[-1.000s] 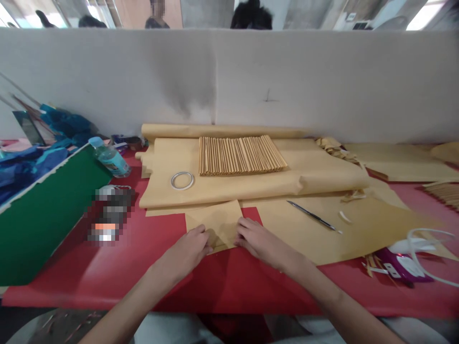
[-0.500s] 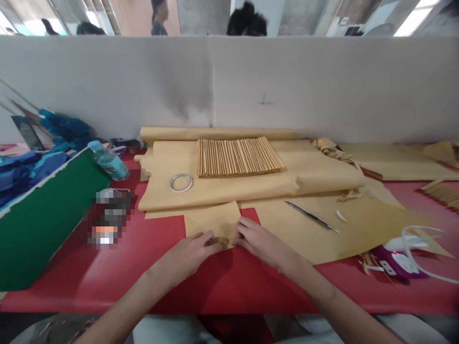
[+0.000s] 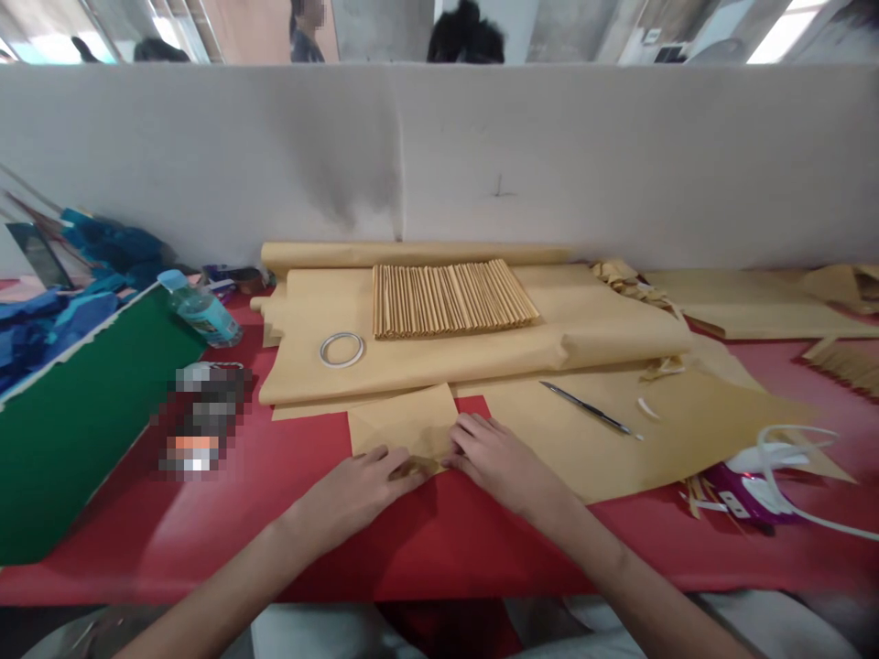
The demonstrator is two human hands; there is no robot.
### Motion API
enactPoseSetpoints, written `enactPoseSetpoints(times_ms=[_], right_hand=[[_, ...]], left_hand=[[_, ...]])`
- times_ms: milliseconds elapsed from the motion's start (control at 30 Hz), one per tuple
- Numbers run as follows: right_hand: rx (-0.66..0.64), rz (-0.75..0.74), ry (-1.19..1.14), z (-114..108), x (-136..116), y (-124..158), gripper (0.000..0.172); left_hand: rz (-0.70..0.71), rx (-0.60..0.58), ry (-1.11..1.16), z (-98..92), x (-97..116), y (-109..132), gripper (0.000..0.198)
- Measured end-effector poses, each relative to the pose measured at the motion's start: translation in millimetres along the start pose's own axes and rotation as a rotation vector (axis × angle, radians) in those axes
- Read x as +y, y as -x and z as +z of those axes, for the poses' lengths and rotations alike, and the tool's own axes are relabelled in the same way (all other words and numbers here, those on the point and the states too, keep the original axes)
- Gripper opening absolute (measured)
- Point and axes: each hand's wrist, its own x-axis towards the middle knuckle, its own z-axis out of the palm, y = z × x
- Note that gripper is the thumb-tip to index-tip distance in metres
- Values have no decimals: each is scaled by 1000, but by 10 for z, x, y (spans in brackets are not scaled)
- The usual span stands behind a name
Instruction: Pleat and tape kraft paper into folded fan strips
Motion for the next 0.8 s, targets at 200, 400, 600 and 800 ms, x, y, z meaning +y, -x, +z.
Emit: enactPoseSetpoints(times_ms=[200, 400, 600, 800], right_hand=[[151, 212, 55, 132, -303, 45, 18], [261, 325, 26, 222, -126, 111, 20], [272, 356, -70, 190, 118, 210, 19], [269, 357, -80, 216, 105, 202, 20]], left_hand=[[23, 21, -59, 30, 11, -13, 51], [5, 31, -61, 55, 14, 4, 55], [-3, 43, -5, 51, 11, 7, 56], [-23, 79, 138, 88, -108, 215, 56]])
